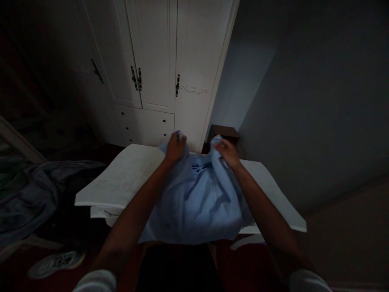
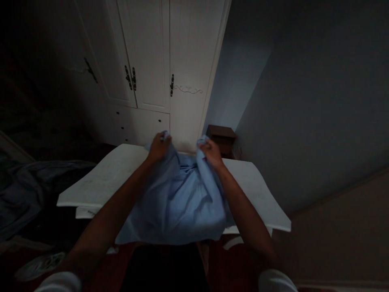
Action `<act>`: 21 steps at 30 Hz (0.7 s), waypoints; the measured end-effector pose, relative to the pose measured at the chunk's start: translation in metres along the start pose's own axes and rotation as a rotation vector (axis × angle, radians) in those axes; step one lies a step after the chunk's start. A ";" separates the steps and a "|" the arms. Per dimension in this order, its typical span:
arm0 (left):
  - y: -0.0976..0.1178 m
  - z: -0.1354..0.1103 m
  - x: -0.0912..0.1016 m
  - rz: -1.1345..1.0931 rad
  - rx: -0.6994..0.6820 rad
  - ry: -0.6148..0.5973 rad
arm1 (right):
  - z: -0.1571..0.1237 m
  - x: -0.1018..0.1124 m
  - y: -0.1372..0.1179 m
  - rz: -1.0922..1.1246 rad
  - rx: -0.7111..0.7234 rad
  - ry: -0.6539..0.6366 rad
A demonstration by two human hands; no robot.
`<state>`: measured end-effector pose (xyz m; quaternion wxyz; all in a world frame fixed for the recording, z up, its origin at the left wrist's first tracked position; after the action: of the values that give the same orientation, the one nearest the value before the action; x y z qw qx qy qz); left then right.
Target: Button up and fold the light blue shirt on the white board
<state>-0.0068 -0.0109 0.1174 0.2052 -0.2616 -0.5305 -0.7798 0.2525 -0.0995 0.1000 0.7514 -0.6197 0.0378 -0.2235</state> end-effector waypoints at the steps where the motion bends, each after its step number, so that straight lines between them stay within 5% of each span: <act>1: 0.009 -0.011 -0.024 -0.035 -0.021 -0.186 | -0.007 -0.034 -0.004 0.046 -0.030 -0.202; 2: 0.015 -0.027 -0.048 -0.084 -0.043 -0.409 | -0.016 -0.055 -0.004 0.074 -0.072 -0.323; 4: 0.007 -0.050 -0.058 -0.169 -0.027 -0.558 | -0.027 -0.057 0.005 0.102 -0.142 -0.333; 9: -0.077 -0.045 -0.002 0.115 -0.020 -0.255 | -0.034 0.029 0.064 -0.144 -0.271 -0.091; 13: -0.122 -0.043 -0.006 0.311 -0.003 -0.284 | -0.041 0.066 0.103 -0.275 -0.317 -0.021; 17: -0.120 -0.053 -0.049 0.275 -0.036 -0.437 | -0.053 0.063 0.122 -0.351 -0.397 -0.037; 21: -0.104 -0.054 -0.080 0.250 -0.044 -0.448 | -0.067 0.041 0.130 -0.348 -0.465 -0.163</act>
<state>-0.0172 -0.0212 -0.0240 0.1717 -0.4959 -0.5092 -0.6822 0.3044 -0.1587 -0.0299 0.5401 -0.7883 -0.0793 -0.2840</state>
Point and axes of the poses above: each hand's wrist, its own z-axis towards the middle knuckle, its own x-axis out of the back of the hand, y = z × x, the point moved 10 cm from there along z, towards the middle knuckle, and after that the axes turned 7 degrees about z, right-handed, at the moved point
